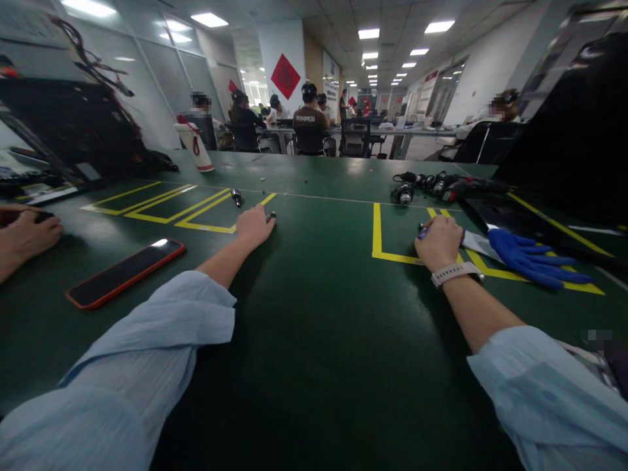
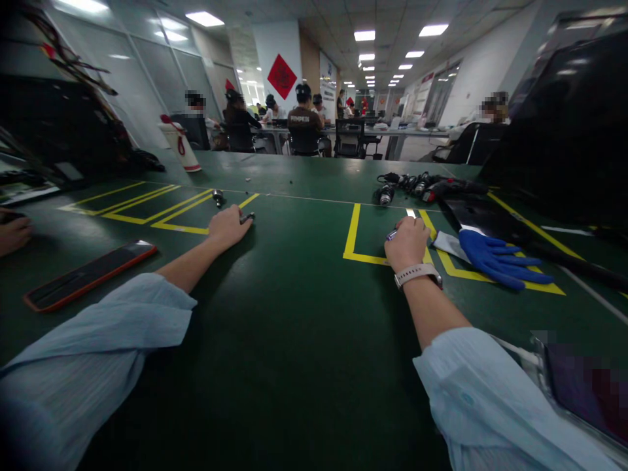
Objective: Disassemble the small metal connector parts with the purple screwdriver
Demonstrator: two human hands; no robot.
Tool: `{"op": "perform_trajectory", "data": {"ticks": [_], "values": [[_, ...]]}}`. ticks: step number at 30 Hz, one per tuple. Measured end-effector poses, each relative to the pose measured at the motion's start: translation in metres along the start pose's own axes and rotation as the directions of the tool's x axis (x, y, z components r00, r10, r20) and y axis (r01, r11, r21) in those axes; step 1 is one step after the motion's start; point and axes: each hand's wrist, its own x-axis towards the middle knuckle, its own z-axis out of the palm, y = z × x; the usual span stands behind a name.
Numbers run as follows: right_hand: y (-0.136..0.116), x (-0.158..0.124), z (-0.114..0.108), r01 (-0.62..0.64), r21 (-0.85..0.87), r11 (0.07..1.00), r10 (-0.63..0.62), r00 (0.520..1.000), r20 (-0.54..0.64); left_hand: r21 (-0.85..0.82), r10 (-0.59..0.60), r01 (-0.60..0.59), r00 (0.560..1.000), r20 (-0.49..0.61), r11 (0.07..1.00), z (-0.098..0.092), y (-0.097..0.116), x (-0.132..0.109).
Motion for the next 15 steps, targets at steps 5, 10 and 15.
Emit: {"op": "perform_trajectory", "data": {"ticks": [5,10,15], "values": [[-0.002,-0.002,-0.005,-0.032,0.065,0.997,0.032,0.999,0.000,-0.097,0.123,-0.132,0.988,-0.089,0.987,-0.009,0.020,-0.032],[-0.014,-0.004,-0.027,-0.069,0.195,0.978,0.080,0.996,-0.050,-0.225,0.293,-0.319,0.945,-0.143,0.921,-0.021,0.044,-0.085],[-0.054,-0.032,-0.051,-0.002,0.448,0.894,-0.003,1.000,0.009,-0.515,0.325,-0.379,0.925,-0.196,0.769,-0.039,0.055,-0.120]]}}
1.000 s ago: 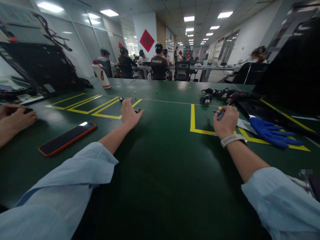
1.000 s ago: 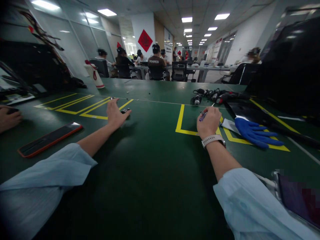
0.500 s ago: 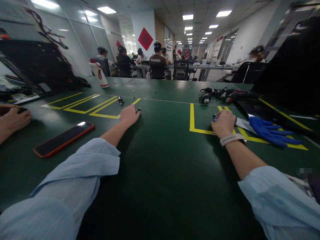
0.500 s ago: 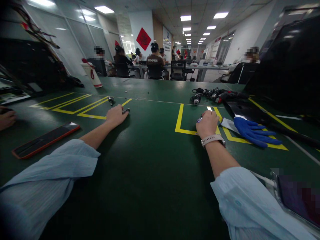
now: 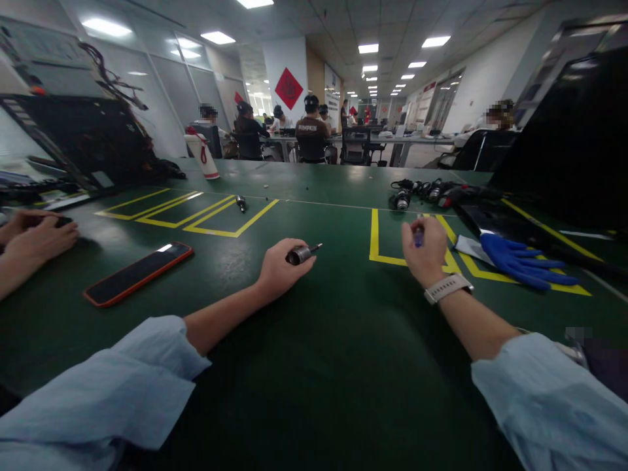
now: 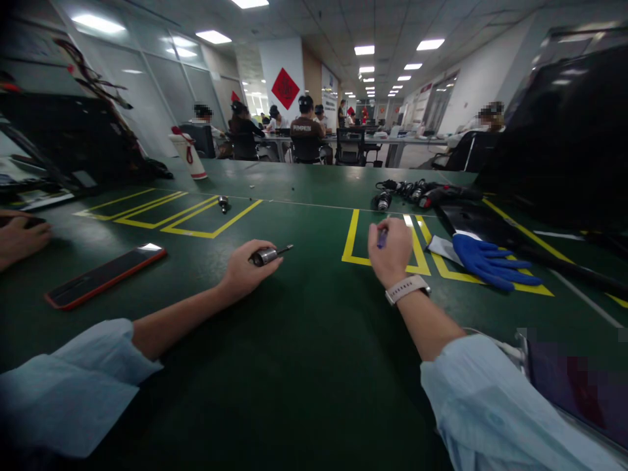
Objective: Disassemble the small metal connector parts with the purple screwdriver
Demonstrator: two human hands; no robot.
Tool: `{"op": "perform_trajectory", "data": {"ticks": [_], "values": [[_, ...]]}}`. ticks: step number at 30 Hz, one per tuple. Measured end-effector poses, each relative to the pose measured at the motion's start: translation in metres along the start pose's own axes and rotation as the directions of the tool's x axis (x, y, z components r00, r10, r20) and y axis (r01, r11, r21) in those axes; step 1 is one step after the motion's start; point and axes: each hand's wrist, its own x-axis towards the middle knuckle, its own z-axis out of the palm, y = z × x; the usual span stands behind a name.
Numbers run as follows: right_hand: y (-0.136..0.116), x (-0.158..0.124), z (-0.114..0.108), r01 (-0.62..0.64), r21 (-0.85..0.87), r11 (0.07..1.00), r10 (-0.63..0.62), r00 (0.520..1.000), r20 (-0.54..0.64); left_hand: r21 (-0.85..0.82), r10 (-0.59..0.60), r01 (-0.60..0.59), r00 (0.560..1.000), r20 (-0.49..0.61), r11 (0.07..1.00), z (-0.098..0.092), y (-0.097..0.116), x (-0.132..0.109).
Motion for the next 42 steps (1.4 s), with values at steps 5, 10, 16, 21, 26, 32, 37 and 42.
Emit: {"op": "perform_trajectory", "data": {"ticks": [5,10,16,21,26,32,37,42], "values": [[-0.056,-0.061,0.013,0.038,0.325,0.945,-0.150,0.932,0.329,-0.115,-0.060,0.063,0.998,0.034,0.991,-0.001,0.005,-0.003],[-0.075,-0.089,0.012,0.075,0.444,0.893,-0.295,0.842,0.451,-0.118,-0.061,0.062,0.998,0.014,0.991,0.006,0.002,-0.003],[-0.074,-0.088,0.009,0.189,0.473,0.860,-0.428,0.772,0.470,-0.108,0.095,-0.101,0.994,-0.053,0.989,0.008,0.001,-0.003],[-0.075,-0.086,0.007,-0.012,0.541,0.841,-0.292,0.832,0.472,-0.083,0.201,-0.213,0.971,-0.132,0.974,0.009,-0.002,-0.001],[-0.068,-0.082,0.010,-0.246,0.697,0.673,-0.151,0.877,0.456,-0.161,0.218,-0.233,0.971,-0.102,0.959,0.008,-0.002,0.002],[-0.066,-0.085,0.012,-0.332,0.819,0.467,-0.150,0.884,0.444,-0.182,0.220,-0.200,0.970,0.102,0.963,0.010,-0.004,0.001],[-0.075,-0.088,0.004,-0.190,0.676,0.712,-0.270,0.815,0.512,-0.209,0.273,-0.221,0.923,0.270,0.953,0.011,-0.004,0.001],[-0.079,-0.091,0.003,0.003,0.546,0.838,-0.330,0.799,0.503,-0.218,0.327,-0.264,0.881,0.342,0.940,0.012,-0.002,0.001]]}}
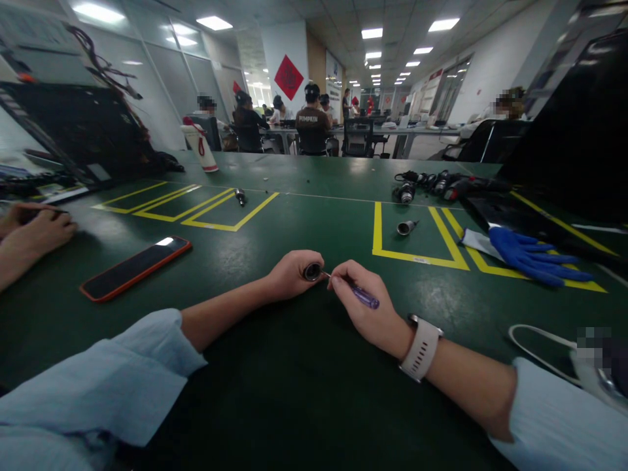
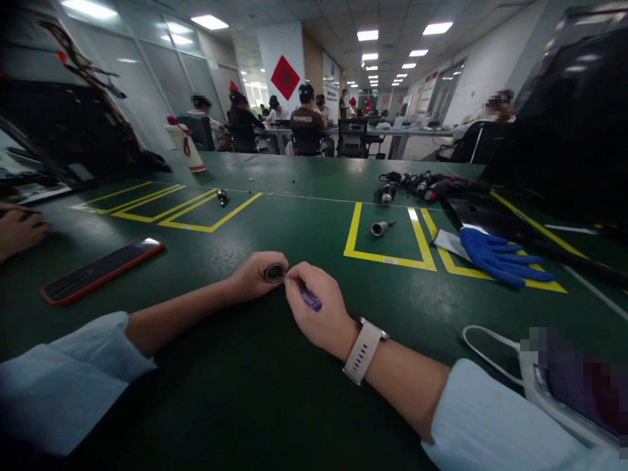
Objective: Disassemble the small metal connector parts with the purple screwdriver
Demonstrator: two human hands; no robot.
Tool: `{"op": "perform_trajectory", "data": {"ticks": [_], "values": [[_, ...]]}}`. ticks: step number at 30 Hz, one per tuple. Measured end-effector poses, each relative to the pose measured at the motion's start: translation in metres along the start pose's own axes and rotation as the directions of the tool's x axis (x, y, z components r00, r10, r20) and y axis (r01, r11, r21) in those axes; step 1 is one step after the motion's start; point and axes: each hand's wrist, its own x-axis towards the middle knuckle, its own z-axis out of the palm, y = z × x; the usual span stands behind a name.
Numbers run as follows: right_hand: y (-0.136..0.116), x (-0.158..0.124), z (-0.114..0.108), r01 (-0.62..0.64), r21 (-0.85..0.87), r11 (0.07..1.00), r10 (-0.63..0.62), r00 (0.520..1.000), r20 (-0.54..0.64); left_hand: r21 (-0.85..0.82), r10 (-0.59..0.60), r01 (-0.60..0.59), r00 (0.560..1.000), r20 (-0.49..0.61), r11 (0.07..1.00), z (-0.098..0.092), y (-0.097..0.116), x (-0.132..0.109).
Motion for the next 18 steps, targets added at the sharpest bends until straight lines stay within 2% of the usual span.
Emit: {"op": "perform_trajectory", "data": {"ticks": [4,7,11,13,15,16,18], "values": [[0.003,-0.001,0.003,-0.021,-0.019,1.000,0.022,0.999,0.028,0.016,0.055,-0.055,0.997,0.049,0.998,-0.001,0.003,0.000],[0.006,0.002,0.003,-0.106,0.120,0.987,0.104,0.994,0.027,0.012,0.063,-0.064,0.996,0.068,0.998,-0.002,0.005,-0.001],[0.012,0.008,0.004,-0.292,0.500,0.816,0.300,0.952,0.065,-0.046,0.011,-0.009,0.999,0.032,0.999,-0.002,0.004,0.000],[0.014,0.011,0.004,-0.333,0.594,0.732,0.347,0.933,0.095,-0.080,-0.006,0.007,1.000,0.016,0.997,-0.001,0.002,0.000],[0.015,0.012,0.003,-0.343,0.642,0.686,0.359,0.927,0.112,-0.097,-0.012,0.013,1.000,0.013,0.995,-0.001,0.001,0.000],[0.014,0.011,0.003,-0.331,0.647,0.687,0.350,0.931,0.104,-0.095,-0.018,0.019,1.000,0.011,0.995,-0.001,0.001,0.000],[0.012,0.010,0.002,-0.283,0.566,0.775,0.306,0.950,0.056,-0.063,-0.040,0.040,0.999,0.001,0.997,-0.001,0.002,-0.001]]}}
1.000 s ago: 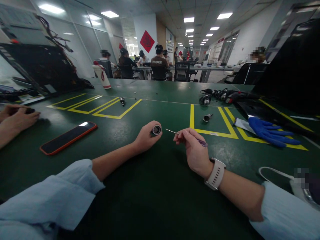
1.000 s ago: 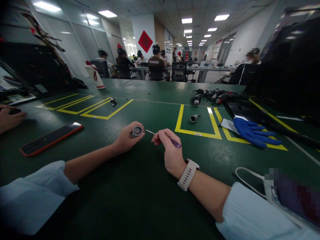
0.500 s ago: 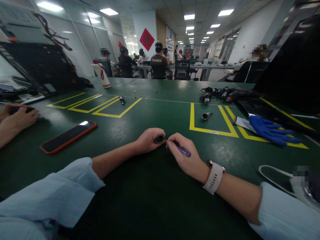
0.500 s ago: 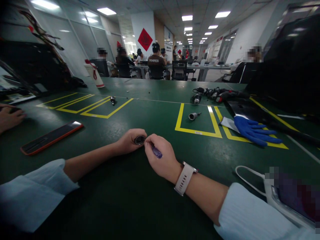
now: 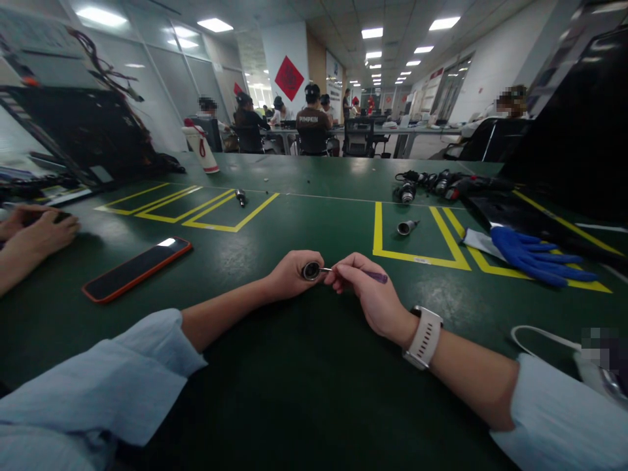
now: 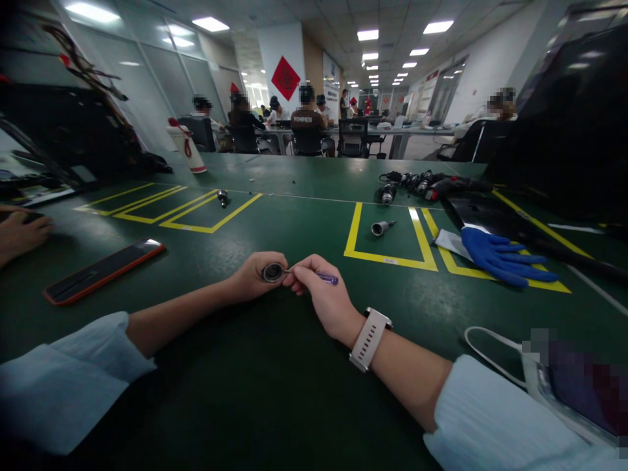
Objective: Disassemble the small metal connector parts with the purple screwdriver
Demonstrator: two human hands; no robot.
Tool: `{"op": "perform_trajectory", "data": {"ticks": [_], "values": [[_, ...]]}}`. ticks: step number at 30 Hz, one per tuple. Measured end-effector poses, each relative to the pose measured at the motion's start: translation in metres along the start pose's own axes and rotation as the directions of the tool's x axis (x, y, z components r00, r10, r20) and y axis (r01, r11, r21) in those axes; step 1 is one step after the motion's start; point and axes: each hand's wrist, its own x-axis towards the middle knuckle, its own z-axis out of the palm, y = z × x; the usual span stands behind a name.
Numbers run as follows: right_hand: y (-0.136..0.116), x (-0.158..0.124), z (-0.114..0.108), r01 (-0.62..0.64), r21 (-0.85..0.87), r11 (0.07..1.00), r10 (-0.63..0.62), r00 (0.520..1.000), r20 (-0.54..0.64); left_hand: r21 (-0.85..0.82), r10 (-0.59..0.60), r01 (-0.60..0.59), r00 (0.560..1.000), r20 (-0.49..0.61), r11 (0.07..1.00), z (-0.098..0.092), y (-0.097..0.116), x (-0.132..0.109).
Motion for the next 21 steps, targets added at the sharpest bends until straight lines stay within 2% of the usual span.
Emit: {"op": "perform_trajectory", "data": {"ticks": [3,5,7,9,11,13,17,21], "values": [[-0.0028,-0.0039,0.0017,0.072,-0.257,0.964,-0.076,0.997,-0.004,0.089,-0.004,0.004,1.000,0.002,0.996,0.0003,0.0011,-0.0005],[-0.0031,-0.0044,0.0030,0.058,-0.303,0.951,-0.058,0.998,0.008,0.120,0.010,-0.012,1.000,0.015,0.993,0.0004,0.0015,-0.0007],[-0.0022,-0.0028,0.0034,0.004,-0.215,0.977,-0.002,1.000,0.011,0.122,0.015,-0.016,1.000,0.011,0.992,0.0005,0.0017,-0.0007],[-0.0014,0.0000,0.0028,-0.081,-0.056,0.995,0.081,0.997,-0.005,0.096,0.010,-0.009,1.000,-0.009,0.995,0.0004,0.0015,-0.0005],[-0.0012,0.0023,0.0014,-0.149,0.085,0.985,0.150,0.988,-0.016,0.047,0.007,-0.005,1.000,-0.025,0.999,0.0005,0.0007,-0.0002],[-0.0014,0.0034,-0.0001,-0.172,0.156,0.973,0.176,0.984,-0.011,-0.008,0.005,-0.005,0.999,-0.032,1.000,0.0008,-0.0006,0.0003],[0.0000,0.0023,-0.0009,-0.117,0.152,0.981,0.121,0.993,-0.018,-0.068,-0.020,0.018,0.999,-0.036,0.998,0.0014,-0.0020,0.0008],[0.0025,0.0008,0.0015,-0.040,-0.041,0.998,0.039,0.999,-0.033,0.039,-0.043,0.044,0.999,-0.024,0.998,0.0007,0.0010,0.0003]]}}
